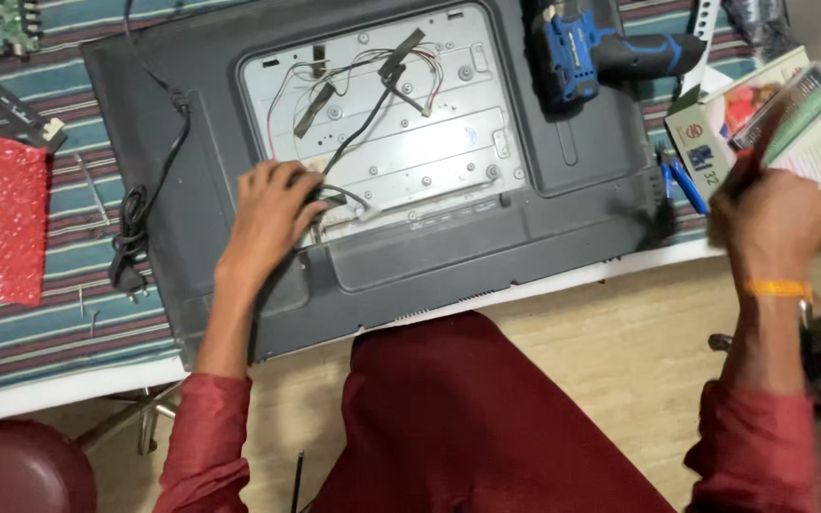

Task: The person uses a cordless drill to remove screws from the back of a CRT television, then brushes dust from the interior. They remove the mainboard, brush it, and reinstall it, securing it with screws. The person also handles internal wires and connectors during the process.

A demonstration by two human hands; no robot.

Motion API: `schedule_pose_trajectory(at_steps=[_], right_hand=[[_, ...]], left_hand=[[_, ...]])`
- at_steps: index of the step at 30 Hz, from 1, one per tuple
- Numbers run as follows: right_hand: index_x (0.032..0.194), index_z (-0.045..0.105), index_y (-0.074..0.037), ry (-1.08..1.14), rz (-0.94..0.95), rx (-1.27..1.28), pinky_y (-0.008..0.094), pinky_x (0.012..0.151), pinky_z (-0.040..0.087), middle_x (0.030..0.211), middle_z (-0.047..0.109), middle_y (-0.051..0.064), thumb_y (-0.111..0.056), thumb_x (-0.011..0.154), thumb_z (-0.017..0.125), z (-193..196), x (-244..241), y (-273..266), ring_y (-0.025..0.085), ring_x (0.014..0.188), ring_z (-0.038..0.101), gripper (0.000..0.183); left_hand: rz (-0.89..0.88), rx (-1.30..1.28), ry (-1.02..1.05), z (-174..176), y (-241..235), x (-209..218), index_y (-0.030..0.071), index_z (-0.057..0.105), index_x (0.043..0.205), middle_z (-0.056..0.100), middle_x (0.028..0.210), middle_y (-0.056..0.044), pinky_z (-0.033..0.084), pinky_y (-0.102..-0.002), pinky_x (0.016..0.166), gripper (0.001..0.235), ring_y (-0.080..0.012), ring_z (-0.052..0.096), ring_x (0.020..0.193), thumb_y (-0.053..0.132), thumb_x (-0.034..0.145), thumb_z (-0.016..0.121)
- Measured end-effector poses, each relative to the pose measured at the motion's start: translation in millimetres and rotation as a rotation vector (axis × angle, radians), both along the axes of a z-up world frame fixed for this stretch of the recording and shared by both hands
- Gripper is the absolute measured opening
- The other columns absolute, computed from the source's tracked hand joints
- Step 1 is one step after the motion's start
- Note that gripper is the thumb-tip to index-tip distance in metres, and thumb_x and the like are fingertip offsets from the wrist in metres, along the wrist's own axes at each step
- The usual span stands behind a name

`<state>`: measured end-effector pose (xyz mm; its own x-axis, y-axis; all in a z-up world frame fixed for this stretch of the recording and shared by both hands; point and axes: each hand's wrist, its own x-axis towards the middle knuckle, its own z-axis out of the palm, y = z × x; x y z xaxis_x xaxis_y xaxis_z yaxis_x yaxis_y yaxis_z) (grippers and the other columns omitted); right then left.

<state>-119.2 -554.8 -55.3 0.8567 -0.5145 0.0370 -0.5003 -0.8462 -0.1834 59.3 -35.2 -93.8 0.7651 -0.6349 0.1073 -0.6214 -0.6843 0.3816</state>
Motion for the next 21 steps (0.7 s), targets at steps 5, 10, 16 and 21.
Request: schedule_pose_trajectory(at_steps=[5, 10, 16, 21], right_hand=[[0.139, 0.067, 0.003, -0.264, 0.161, 0.409, 0.044, 0.098, 0.045, 0.117, 0.068, 0.019, -0.037, 0.093, 0.078, -42, 10, 80, 0.031, 0.11, 0.06, 0.062], [0.113, 0.071, 0.002, -0.044, -0.006, 0.566, 0.039, 0.091, 0.054, 0.109, 0.073, 0.021, -0.042, 0.093, 0.073, -96, 38, 17, 0.026, 0.1, 0.069, 0.048], [0.118, 0.046, 0.028, -0.633, 0.316, 0.138, 0.032, 0.088, 0.058, 0.112, 0.067, 0.022, -0.042, 0.1, 0.069, -111, 57, 12, 0.024, 0.103, 0.067, 0.075], [0.111, 0.064, 0.003, -0.566, -0.185, 0.764, 0.04, 0.101, 0.051, 0.126, 0.065, 0.02, -0.027, 0.11, 0.059, -66, 67, 13, 0.031, 0.116, 0.063, 0.03]], left_hand=[[0.328, -0.304, -0.096, -50, 4, 10, 0.002, 0.067, 0.109, 0.066, 0.107, -0.014, 0.048, -0.046, 0.086, 0.011, -0.0336, 0.063, 0.101, 0.011, 0.102, 0.066], [0.574, -0.555, -0.132, -65, 69, 10, -0.004, 0.063, 0.108, 0.067, 0.095, -0.009, 0.051, -0.032, 0.075, 0.012, -0.0151, 0.063, 0.083, 0.007, 0.113, 0.065], [0.634, -0.525, -0.072, -72, 93, 14, -0.007, 0.058, 0.136, 0.063, 0.106, -0.01, 0.048, -0.028, 0.069, 0.036, -0.012, 0.059, 0.083, 0.005, 0.105, 0.071], [0.625, -0.459, -0.228, -22, 70, -15, -0.006, 0.058, 0.138, 0.064, 0.109, -0.014, 0.05, -0.029, 0.077, 0.028, -0.0158, 0.061, 0.092, 0.004, 0.114, 0.069]])
